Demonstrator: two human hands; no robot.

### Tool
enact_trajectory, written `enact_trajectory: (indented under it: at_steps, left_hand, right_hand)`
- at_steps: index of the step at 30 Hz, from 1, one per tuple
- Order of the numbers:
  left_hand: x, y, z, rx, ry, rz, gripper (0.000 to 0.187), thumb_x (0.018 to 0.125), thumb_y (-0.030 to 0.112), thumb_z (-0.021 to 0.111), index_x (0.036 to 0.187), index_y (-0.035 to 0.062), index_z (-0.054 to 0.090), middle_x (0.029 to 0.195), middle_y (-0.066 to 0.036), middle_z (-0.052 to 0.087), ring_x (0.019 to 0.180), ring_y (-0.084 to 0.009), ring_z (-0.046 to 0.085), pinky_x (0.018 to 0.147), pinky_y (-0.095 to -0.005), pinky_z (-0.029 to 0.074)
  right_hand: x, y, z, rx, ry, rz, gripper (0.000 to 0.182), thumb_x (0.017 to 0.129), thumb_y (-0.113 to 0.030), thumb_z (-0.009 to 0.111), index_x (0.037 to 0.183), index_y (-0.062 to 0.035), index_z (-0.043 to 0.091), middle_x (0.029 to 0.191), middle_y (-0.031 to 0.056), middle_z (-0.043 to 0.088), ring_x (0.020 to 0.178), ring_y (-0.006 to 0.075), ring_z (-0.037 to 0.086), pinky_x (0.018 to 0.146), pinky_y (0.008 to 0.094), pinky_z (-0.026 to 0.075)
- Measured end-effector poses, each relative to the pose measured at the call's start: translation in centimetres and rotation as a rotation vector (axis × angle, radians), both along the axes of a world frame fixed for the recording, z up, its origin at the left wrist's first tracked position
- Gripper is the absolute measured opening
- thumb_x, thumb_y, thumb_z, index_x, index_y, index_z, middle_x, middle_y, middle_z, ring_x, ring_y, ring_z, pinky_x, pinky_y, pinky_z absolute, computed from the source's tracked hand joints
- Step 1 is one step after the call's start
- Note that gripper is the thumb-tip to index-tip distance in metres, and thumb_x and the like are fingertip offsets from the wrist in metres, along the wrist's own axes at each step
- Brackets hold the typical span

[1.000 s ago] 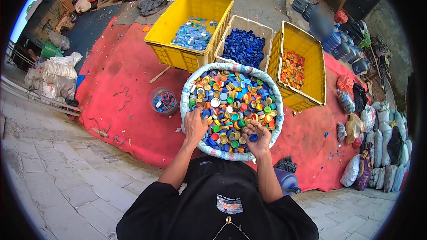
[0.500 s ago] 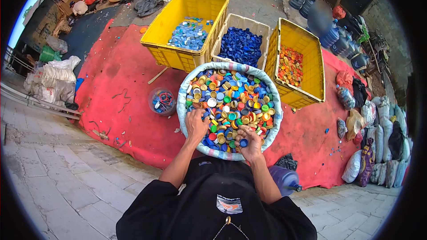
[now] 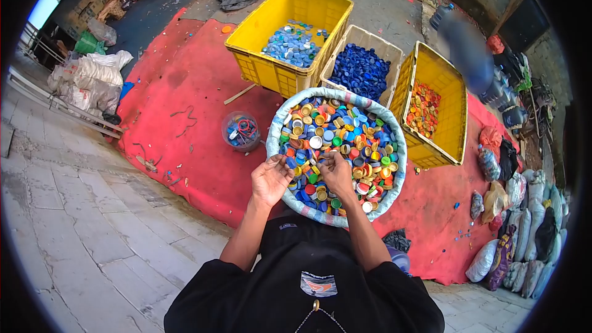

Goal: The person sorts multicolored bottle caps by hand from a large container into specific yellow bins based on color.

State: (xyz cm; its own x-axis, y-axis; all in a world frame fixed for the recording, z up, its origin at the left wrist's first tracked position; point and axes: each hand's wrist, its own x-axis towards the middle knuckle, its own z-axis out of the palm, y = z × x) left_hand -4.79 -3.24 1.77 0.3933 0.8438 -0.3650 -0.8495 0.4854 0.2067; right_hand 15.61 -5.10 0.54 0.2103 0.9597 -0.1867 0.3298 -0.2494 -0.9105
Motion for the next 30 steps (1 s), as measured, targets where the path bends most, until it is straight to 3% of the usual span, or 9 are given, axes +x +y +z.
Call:
enact_trajectory:
  at_steps: [2,9,16,19,20,23,24,27,30]
  left_hand:
    - [-0.5,-0.4,-0.7,-0.009,-0.163,0.005,0.018,0.085,0.018,0.061,0.096,0.0034,0.056,0.091,-0.008,0.056,0.082,-0.0187,0.055,0.077,-0.0327,0.048]
    - [-1.7,-1.0,-2.8,-0.046,0.035,0.067,0.021,0.09,0.024,0.061,0.098,0.0058,0.056,0.086,-0.003,0.053,0.073,-0.0137,0.05,0.066,-0.029,0.044]
    - [-1.1,-0.7,-3.2,0.123,0.738,0.02,0.024,0.081,0.007,0.073,0.098,0.0059,0.057,0.082,0.001,0.057,0.064,-0.0046,0.049,0.056,-0.0213,0.041]
    - [0.2,0.2,-3.1,0.407,1.1,0.018,0.021,0.082,0.009,0.072,0.098,0.0042,0.06,0.082,0.001,0.06,0.066,-0.0029,0.05,0.056,-0.021,0.042]
    - [0.3,0.5,-2.7,0.436,1.308,-0.077,0.021,0.08,0.007,0.072,0.098,0.0035,0.062,0.084,-0.003,0.066,0.067,-0.0103,0.055,0.062,-0.0266,0.047]
    - [0.9,2.2,-2.7,0.919,1.733,-0.021,0.025,0.076,0.005,0.072,0.099,0.0038,0.063,0.085,-0.008,0.068,0.073,-0.0214,0.059,0.071,-0.0342,0.048]
    - [1.2,2.7,-2.8,0.985,1.806,-0.05,0.031,0.073,0.003,0.07,0.103,0.0037,0.063,0.091,-0.01,0.069,0.082,-0.0294,0.059,0.079,-0.0397,0.047]
    - [1.9,4.1,-2.8,1.15,1.883,-0.078,0.033,0.073,0.002,0.069,0.105,0.004,0.064,0.091,-0.009,0.069,0.085,-0.0284,0.058,0.079,-0.0402,0.047]
    - [2.3,5.2,-3.2,1.299,1.907,-0.132,0.035,0.073,0.003,0.068,0.108,0.0053,0.063,0.095,-0.01,0.069,0.086,-0.03,0.057,0.08,-0.0416,0.046]
  right_hand:
    - [-0.8,1.5,0.1,0.059,-0.199,0.076,0.032,0.079,-0.01,0.065,0.106,0.0048,0.056,0.09,0.0196,0.067,0.085,0.038,0.066,0.073,0.0458,0.051]
    - [-3.5,4.0,-1.0,0.029,-0.627,0.152,0.026,0.078,-0.013,0.063,0.097,0.0019,0.054,0.09,0.0241,0.066,0.08,0.0425,0.065,0.07,0.0507,0.052]
    - [-3.0,3.9,-1.5,0.046,-0.586,0.081,0.029,0.077,-0.011,0.057,0.103,0.003,0.055,0.089,0.0248,0.066,0.079,0.042,0.066,0.069,0.0498,0.052]
    - [-1.5,3.5,-1.2,0.087,-0.318,-0.031,0.031,0.075,-0.008,0.057,0.104,0.0051,0.06,0.087,0.0242,0.065,0.076,0.0415,0.066,0.067,0.0499,0.051]
    - [-1.0,3.1,-0.9,0.104,-0.234,-0.072,0.031,0.077,-0.007,0.056,0.106,0.0043,0.062,0.076,0.0164,0.064,0.067,0.031,0.065,0.061,0.0422,0.051]
    - [1.4,1.4,0.2,-0.02,0.279,-0.127,0.029,0.079,-0.006,0.055,0.106,0.0019,0.061,0.071,0.0079,0.059,0.057,0.0193,0.058,0.054,0.0338,0.048]
    - [2.1,0.5,1.3,-0.108,0.692,-0.144,0.028,0.08,-0.004,0.051,0.107,-0.0001,0.058,0.075,0.0022,0.054,0.054,0.0113,0.049,0.049,0.0274,0.042]
    - [4.0,-2.3,1.0,-0.097,1.277,-0.09,0.038,0.071,-0.009,0.048,0.107,-0.0019,0.058,0.085,0.0077,0.056,0.066,0.0167,0.053,0.054,0.029,0.043]
    - [4.7,-5.0,1.0,-0.106,1.444,-0.117,0.043,0.067,-0.013,0.052,0.108,-0.0022,0.059,0.093,0.0126,0.06,0.075,0.0235,0.058,0.061,0.0325,0.047]
